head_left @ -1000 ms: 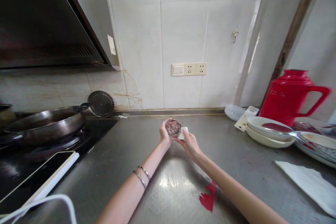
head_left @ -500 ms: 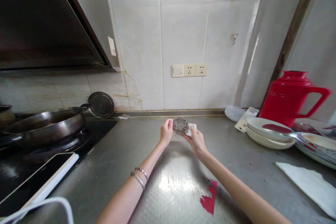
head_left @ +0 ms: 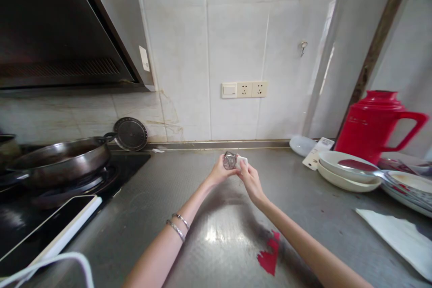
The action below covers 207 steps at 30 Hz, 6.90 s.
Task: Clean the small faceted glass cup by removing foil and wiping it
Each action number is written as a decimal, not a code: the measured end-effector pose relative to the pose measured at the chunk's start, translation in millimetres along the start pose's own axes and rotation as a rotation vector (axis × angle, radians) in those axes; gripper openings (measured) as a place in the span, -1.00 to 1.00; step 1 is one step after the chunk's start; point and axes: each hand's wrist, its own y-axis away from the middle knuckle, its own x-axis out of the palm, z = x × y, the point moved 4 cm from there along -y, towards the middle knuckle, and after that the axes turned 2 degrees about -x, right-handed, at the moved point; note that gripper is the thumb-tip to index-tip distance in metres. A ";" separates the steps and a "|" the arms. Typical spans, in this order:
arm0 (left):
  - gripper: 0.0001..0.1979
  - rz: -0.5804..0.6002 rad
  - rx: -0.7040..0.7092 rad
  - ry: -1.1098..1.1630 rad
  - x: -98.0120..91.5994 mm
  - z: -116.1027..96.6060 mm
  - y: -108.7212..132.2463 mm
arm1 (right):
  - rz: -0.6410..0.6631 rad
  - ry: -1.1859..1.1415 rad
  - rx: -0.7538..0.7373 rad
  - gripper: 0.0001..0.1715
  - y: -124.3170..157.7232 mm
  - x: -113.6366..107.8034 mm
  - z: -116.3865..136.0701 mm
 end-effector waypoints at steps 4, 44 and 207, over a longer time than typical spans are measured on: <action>-0.38 -0.025 0.009 0.030 -1.5 -0.4 1.5 | 0.042 0.052 -0.051 -0.33 2.0 3.7 2.8; -0.24 -0.005 0.014 -0.164 -16.0 -12.7 66.2 | 0.308 0.599 -0.513 -0.67 8.8 5.1 30.1; -0.33 0.047 -0.027 -0.075 1.2 -16.7 70.5 | 0.318 0.598 -0.857 -0.67 34.3 11.9 51.6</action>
